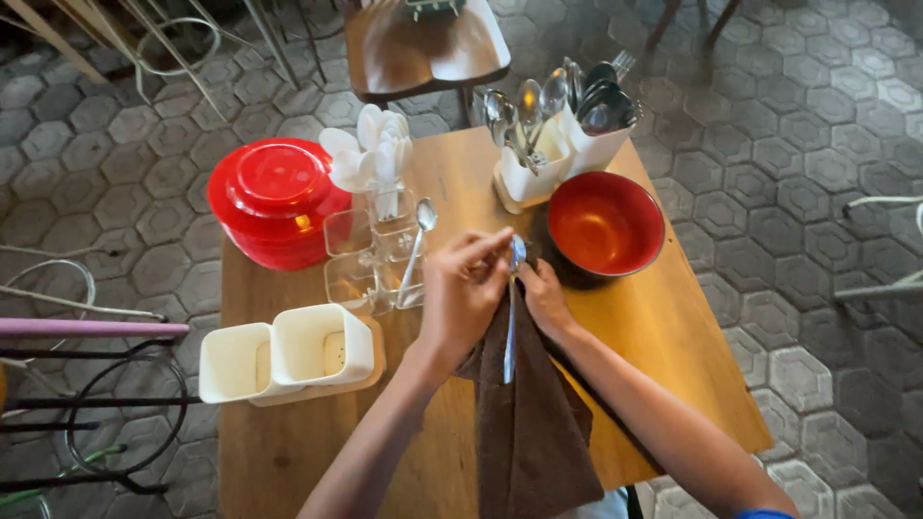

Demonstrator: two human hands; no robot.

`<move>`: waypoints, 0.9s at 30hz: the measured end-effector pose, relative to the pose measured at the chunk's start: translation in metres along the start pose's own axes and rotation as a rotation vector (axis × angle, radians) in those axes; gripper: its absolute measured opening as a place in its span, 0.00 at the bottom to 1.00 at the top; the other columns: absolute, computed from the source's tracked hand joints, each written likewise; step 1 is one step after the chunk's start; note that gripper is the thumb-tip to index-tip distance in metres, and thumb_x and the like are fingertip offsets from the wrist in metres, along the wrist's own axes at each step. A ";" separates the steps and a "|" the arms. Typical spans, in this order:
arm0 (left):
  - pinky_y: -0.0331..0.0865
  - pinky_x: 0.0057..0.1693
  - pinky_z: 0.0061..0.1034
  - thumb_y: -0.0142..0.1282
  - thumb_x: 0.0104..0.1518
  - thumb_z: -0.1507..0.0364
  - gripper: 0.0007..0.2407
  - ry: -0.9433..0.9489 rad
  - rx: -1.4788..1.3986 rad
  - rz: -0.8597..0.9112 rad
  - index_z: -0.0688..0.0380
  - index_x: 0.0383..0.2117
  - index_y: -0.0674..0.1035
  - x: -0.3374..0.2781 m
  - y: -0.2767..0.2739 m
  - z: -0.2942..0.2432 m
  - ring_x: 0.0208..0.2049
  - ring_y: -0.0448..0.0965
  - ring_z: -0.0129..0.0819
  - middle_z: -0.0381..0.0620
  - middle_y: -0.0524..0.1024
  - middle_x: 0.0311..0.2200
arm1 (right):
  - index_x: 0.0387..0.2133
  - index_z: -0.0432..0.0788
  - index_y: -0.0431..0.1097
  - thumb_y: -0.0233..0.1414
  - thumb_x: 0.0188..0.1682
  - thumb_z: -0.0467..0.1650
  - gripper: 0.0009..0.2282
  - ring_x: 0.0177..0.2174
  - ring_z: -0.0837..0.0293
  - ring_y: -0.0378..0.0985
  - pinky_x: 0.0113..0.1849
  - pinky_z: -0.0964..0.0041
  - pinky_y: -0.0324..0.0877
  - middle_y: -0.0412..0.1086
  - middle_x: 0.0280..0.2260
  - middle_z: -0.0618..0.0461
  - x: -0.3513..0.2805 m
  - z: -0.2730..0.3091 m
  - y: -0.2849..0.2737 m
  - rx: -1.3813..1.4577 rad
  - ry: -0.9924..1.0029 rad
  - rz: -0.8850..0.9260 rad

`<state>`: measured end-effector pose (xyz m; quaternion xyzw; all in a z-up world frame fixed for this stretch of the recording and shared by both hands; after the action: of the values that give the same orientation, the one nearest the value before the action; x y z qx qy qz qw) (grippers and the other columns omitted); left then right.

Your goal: The person is wiping plastic spoons with a brown cloth to clean them, working at a steady pace on a wooden table.

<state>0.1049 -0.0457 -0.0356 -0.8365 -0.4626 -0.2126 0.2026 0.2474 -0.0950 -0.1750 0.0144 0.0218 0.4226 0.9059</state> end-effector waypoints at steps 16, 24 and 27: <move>0.77 0.40 0.32 0.64 0.53 0.75 0.11 0.032 0.379 -0.058 0.50 0.43 0.86 -0.036 0.004 0.064 0.33 0.84 0.44 0.45 0.82 0.32 | 0.53 0.35 0.73 0.48 0.56 0.35 0.18 0.60 0.51 0.64 0.64 0.57 0.53 0.69 0.56 0.36 0.007 -0.054 -0.020 0.018 0.103 -0.131; 0.77 0.45 0.25 0.64 0.54 0.76 0.12 0.198 0.456 -0.133 0.47 0.44 0.86 -0.046 0.005 0.073 0.35 0.81 0.35 0.38 0.80 0.32 | 0.52 0.36 0.73 0.48 0.53 0.42 0.23 0.51 0.47 0.74 0.59 0.47 0.64 0.73 0.52 0.36 -0.048 0.080 0.026 0.648 0.429 -0.104; 0.77 0.44 0.25 0.64 0.54 0.77 0.11 0.223 0.442 -0.155 0.49 0.43 0.86 -0.042 0.001 0.068 0.35 0.81 0.36 0.39 0.80 0.31 | 0.18 0.40 0.67 0.55 0.51 0.32 0.13 0.12 0.59 0.69 0.20 0.71 0.65 0.65 0.11 0.46 -0.037 0.048 0.007 0.459 0.206 0.228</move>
<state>0.0965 -0.0385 -0.1152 -0.7055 -0.5351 -0.2122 0.4135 0.2210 -0.1195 -0.1258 0.1787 0.2073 0.5049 0.8187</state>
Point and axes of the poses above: each hand's wrist, its own x-axis towards the middle knuckle, its own y-axis out of the palm, z = x × y, the point moved 1 cm from there along x, towards the middle knuckle
